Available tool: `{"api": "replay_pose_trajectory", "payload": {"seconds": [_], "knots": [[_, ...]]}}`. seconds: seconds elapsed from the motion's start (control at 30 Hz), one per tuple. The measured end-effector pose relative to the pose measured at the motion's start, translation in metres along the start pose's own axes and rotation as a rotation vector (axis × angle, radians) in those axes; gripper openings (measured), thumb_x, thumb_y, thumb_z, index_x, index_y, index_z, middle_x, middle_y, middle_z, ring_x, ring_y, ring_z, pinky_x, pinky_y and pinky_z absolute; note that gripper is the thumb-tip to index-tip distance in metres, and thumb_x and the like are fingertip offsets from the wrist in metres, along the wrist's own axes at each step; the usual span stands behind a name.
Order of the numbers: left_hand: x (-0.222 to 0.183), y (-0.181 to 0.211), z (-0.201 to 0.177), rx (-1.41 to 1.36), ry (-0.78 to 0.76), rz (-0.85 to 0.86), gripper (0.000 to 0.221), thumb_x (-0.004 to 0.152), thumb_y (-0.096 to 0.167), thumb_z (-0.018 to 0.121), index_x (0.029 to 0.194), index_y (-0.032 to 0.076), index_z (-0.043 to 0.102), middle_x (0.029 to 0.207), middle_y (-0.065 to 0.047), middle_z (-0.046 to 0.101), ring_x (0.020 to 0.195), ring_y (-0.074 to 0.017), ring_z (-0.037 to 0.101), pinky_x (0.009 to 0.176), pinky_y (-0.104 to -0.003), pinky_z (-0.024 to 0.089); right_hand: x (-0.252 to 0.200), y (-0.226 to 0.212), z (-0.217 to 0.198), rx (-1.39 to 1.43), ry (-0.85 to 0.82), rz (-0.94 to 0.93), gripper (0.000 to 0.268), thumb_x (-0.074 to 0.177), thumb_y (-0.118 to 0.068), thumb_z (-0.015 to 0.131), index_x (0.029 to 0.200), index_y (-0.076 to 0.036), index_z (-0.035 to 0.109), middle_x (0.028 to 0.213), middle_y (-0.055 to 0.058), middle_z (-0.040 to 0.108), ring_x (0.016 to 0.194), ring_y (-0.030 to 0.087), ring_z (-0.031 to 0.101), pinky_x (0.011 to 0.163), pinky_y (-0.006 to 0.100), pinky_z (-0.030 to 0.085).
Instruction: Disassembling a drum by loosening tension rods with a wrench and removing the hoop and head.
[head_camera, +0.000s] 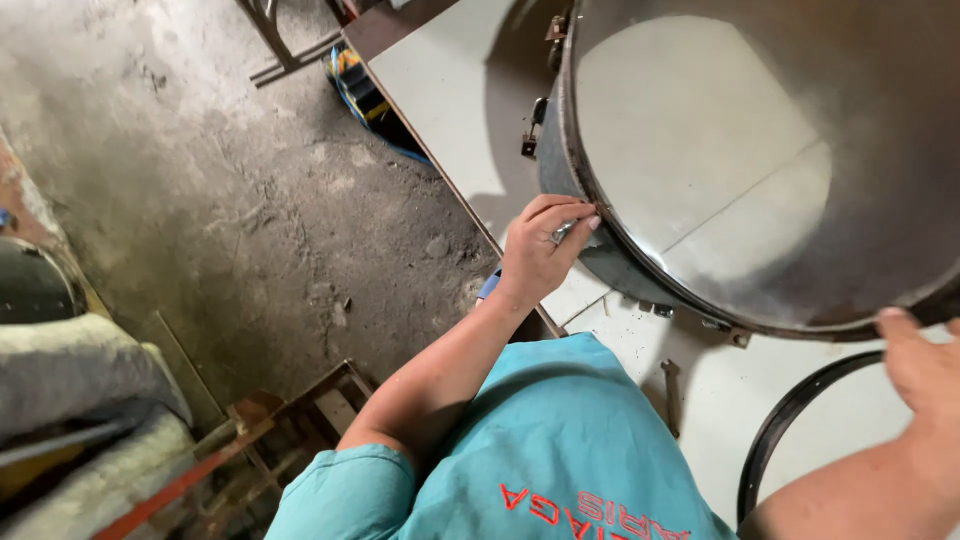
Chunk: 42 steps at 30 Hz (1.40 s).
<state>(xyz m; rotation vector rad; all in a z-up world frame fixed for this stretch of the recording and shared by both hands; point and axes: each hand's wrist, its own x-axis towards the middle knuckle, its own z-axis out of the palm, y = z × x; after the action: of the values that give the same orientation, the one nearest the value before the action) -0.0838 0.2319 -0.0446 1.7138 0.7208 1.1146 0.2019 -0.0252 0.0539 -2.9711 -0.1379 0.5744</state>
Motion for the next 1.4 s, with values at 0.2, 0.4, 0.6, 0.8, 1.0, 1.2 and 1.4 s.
{"api": "replay_pose_trajectory", "payload": {"seconds": [0.2, 0.4, 0.6, 0.8, 1.0, 1.2, 1.4], "knots": [[-0.001, -0.005, -0.009, -0.049, -0.097, -0.152, 0.02, 0.094, 0.018, 0.075, 0.112, 0.011, 0.072, 0.108, -0.003, 0.07, 0.093, -0.0167, 0.069, 0.081, -0.029, 0.059, -0.083, -0.171, 0.004, -0.082, -0.066, -0.501, 0.035, 0.094, -0.046, 0.067, 0.115, -0.021, 0.08, 0.108, 0.003, 0.077, 0.095, 0.025, 0.069, 0.086, 0.04, 0.048], [-0.001, -0.019, -0.018, -0.054, -0.139, -0.123, 0.029, 0.093, 0.025, 0.077, 0.117, 0.01, 0.071, 0.104, -0.004, 0.07, 0.087, -0.018, 0.071, 0.085, -0.031, 0.059, -0.093, -0.255, 0.043, -0.13, -0.567, -0.53, 0.037, 0.102, -0.039, 0.062, 0.084, -0.01, 0.076, 0.068, 0.005, 0.068, 0.047, 0.019, 0.058, 0.059, 0.03, 0.047], [-0.003, -0.025, -0.018, -0.095, -0.116, -0.115, 0.029, 0.092, 0.027, 0.077, 0.116, 0.01, 0.071, 0.106, -0.004, 0.07, 0.095, -0.0193, 0.072, 0.086, -0.031, 0.06, -0.071, -0.267, 0.051, -0.129, -0.809, -0.445, 0.04, 0.105, -0.028, 0.067, 0.074, -0.004, 0.058, 0.062, 0.01, 0.057, 0.045, 0.019, 0.037, 0.045, 0.03, 0.028], [-0.008, -0.029, -0.013, -0.105, -0.114, -0.089, 0.029, 0.095, 0.028, 0.076, 0.119, 0.014, 0.07, 0.107, -0.003, 0.067, 0.092, -0.0193, 0.069, 0.081, -0.032, 0.058, -0.059, -0.253, 0.062, 0.048, -0.871, -0.441, 0.022, 0.102, -0.016, 0.068, 0.085, 0.0, 0.066, 0.065, 0.011, 0.058, 0.046, 0.014, 0.037, 0.04, 0.026, 0.022], [-0.01, -0.027, -0.01, -0.121, -0.095, -0.081, 0.027, 0.097, 0.023, 0.075, 0.121, 0.013, 0.068, 0.109, -0.004, 0.066, 0.095, -0.0199, 0.07, 0.085, -0.031, 0.059, -0.045, -0.228, 0.077, 0.169, -0.823, -0.617, 0.021, 0.107, -0.013, 0.061, 0.09, -0.002, 0.066, 0.068, 0.011, 0.062, 0.051, 0.015, 0.046, 0.044, 0.025, 0.036], [-0.017, -0.029, 0.004, -0.052, -0.059, -0.178, 0.035, 0.089, 0.028, 0.08, 0.118, 0.012, 0.07, 0.112, -0.003, 0.064, 0.101, -0.0188, 0.068, 0.09, -0.031, 0.057, -0.098, -0.221, 0.048, -0.118, -0.51, -0.73, 0.028, 0.106, -0.029, 0.055, 0.091, -0.011, 0.072, 0.072, 0.001, 0.062, 0.07, 0.016, 0.053, 0.068, 0.035, 0.042], [-0.015, -0.048, 0.007, 0.048, -0.13, -0.139, 0.028, 0.092, 0.016, 0.074, 0.118, 0.007, 0.071, 0.129, -0.008, 0.066, 0.117, -0.0252, 0.068, 0.102, -0.038, 0.059, -0.107, -0.166, 0.065, -0.209, -0.076, -1.103, 0.028, 0.085, -0.034, 0.08, 0.106, -0.015, 0.08, 0.097, 0.004, 0.075, 0.087, 0.025, 0.068, 0.081, 0.037, 0.051]]}}
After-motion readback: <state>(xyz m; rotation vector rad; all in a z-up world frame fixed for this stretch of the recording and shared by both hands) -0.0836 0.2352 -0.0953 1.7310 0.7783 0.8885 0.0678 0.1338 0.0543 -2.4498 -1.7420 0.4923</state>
